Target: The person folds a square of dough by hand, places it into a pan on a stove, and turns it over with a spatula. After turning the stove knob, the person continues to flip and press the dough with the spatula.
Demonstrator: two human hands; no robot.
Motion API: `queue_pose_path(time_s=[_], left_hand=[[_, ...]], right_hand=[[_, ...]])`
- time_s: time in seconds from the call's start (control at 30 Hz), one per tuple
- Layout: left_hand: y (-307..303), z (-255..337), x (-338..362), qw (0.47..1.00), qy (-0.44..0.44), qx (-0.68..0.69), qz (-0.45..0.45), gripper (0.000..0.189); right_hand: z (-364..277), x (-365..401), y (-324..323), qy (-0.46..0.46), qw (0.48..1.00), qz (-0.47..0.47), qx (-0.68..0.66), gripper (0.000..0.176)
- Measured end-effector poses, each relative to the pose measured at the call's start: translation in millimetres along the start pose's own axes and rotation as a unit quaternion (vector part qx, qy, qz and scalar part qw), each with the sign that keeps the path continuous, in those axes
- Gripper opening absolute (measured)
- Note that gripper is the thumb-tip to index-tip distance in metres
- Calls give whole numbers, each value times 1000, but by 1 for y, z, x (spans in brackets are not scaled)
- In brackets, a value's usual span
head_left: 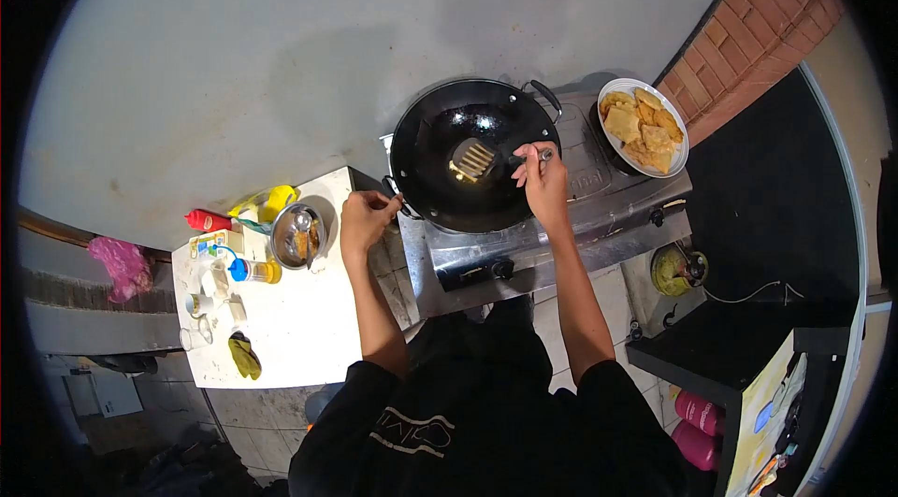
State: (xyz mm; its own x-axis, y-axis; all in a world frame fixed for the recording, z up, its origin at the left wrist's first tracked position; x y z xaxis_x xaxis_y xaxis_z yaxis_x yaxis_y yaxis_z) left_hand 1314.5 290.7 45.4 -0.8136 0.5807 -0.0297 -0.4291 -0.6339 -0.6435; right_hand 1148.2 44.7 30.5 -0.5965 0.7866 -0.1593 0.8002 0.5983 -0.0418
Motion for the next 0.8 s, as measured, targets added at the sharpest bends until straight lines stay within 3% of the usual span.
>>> queue_pose_path(time_s=[0.37,0.53,0.67,0.8], left_hand=[[0,11,9,999,23,-3,30,32],[1,3,9,999,22,36,18,34],[6,0,13,997,21,63,26,34],[9,1,13,995,43,54,77,28]], right_hand=[[1,4,2,1,995,10,95,16],[2,11,-2,6,997,39,-61,18],[-5,17,-4,11,996,35,-80,18],[-12,17,5,-11,1000,5,-15,14]])
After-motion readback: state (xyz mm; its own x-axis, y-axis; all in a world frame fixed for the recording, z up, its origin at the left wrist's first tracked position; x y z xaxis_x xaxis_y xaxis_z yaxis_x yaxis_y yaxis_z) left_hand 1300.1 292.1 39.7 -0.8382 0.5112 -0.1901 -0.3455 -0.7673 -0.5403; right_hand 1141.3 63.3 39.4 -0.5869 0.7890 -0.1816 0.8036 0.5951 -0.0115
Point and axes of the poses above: each hand's wrist, its own x-axis away from the middle knuckle, its own y-axis out of the palm, z = x × y, the point moved 2 cm from there along -x, towards the middle knuckle, and after that the axes turned 8 degrees about y, right-handed, at the moved point
